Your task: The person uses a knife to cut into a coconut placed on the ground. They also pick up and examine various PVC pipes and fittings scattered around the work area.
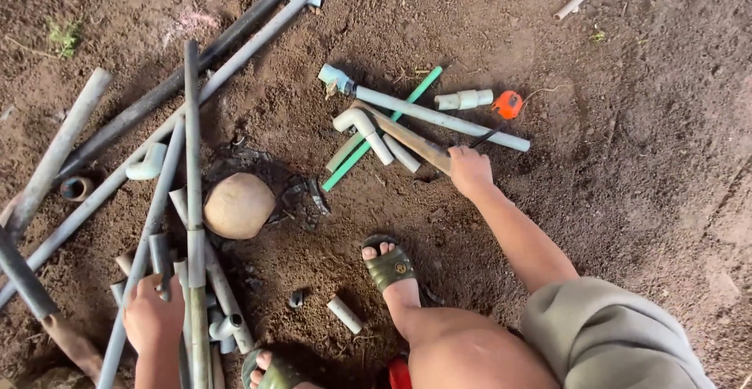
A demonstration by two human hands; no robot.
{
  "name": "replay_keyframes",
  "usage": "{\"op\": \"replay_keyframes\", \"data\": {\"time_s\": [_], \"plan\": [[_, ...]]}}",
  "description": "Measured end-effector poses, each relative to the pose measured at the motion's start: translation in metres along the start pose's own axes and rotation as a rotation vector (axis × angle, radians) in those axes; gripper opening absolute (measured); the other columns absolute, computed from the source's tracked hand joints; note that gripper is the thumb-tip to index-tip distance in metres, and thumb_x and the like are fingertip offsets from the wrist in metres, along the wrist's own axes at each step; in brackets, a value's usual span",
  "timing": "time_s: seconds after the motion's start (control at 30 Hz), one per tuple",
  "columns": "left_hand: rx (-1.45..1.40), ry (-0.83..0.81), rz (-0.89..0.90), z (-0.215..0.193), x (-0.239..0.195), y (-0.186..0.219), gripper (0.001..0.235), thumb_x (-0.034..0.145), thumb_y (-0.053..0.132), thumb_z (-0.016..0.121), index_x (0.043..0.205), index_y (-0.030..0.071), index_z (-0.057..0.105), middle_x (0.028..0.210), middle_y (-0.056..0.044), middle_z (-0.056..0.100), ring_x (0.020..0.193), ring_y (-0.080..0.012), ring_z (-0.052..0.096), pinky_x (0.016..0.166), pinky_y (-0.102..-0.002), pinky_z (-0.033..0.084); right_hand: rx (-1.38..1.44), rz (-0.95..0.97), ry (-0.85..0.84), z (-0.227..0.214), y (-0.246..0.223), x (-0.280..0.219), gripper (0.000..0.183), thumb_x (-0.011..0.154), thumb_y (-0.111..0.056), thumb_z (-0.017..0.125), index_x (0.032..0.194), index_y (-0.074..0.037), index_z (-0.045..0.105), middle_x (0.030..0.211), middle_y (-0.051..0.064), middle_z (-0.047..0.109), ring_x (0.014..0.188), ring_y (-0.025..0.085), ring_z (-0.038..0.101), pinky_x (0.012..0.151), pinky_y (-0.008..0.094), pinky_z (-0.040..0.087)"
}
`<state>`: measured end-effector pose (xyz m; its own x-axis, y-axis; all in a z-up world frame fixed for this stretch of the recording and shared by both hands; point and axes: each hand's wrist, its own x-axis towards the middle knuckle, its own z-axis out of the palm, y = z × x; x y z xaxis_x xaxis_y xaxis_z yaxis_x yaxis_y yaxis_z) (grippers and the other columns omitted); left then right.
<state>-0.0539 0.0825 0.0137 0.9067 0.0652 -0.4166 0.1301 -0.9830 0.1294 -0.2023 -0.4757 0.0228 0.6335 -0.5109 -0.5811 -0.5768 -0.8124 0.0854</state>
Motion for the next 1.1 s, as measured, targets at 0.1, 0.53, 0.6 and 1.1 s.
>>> {"op": "replay_keyframes", "data": {"time_s": [0.1, 0.53, 0.6, 1.1], "plan": [[-0.012, 0.082, 0.070, 0.016, 0.003, -0.016, 0.043, 0.094, 0.039, 0.051, 0.120, 0.006, 0.060, 0.129, -0.017, 0.057, 0.118, -0.0348, 0.051, 0.097, -0.052, 0.036, 0.032, 0.153, 0.025, -0.009, 0.006, 0.001, 0.044, 0.088, -0.026, 0.055, 0.128, -0.008, 0.048, 0.126, 0.012, 0.049, 0.119, 0.028, 0.047, 0.100, 0.049, 0.039], [-0.025, -0.292, -0.196, 0.007, 0.006, -0.018, 0.062, 0.092, 0.043, 0.045, 0.138, 0.003, 0.038, 0.128, -0.020, 0.053, 0.116, -0.0388, 0.052, 0.085, -0.054, 0.049, 0.041, -0.226, 0.209, 0.011, -0.046, 0.035, 0.030, 0.093, -0.026, 0.049, 0.117, -0.010, 0.058, 0.125, 0.012, 0.052, 0.117, 0.027, 0.047, 0.100, 0.047, 0.040], [-0.072, -0.307, -0.187, 0.012, 0.010, -0.027, 0.058, 0.090, 0.041, 0.052, 0.133, 0.004, 0.044, 0.123, -0.020, 0.056, 0.113, -0.0391, 0.054, 0.086, -0.054, 0.049, 0.001, -0.310, 0.213, 0.016, -0.063, 0.044, 0.043, 0.089, -0.027, 0.055, 0.128, -0.010, 0.051, 0.123, 0.011, 0.048, 0.115, 0.027, 0.047, 0.087, 0.044, 0.046], [-0.499, 0.018, -0.048, 0.001, -0.008, -0.012, 0.052, 0.078, 0.027, 0.071, 0.122, 0.007, 0.051, 0.112, -0.017, 0.060, 0.109, -0.0334, 0.058, 0.095, -0.044, 0.047, 0.261, -0.170, 0.130, 0.025, -0.133, 0.060, 0.069, 0.083, -0.030, 0.067, 0.134, -0.004, 0.031, 0.118, 0.023, 0.054, 0.108, 0.035, 0.059, 0.085, 0.047, 0.052]]}}
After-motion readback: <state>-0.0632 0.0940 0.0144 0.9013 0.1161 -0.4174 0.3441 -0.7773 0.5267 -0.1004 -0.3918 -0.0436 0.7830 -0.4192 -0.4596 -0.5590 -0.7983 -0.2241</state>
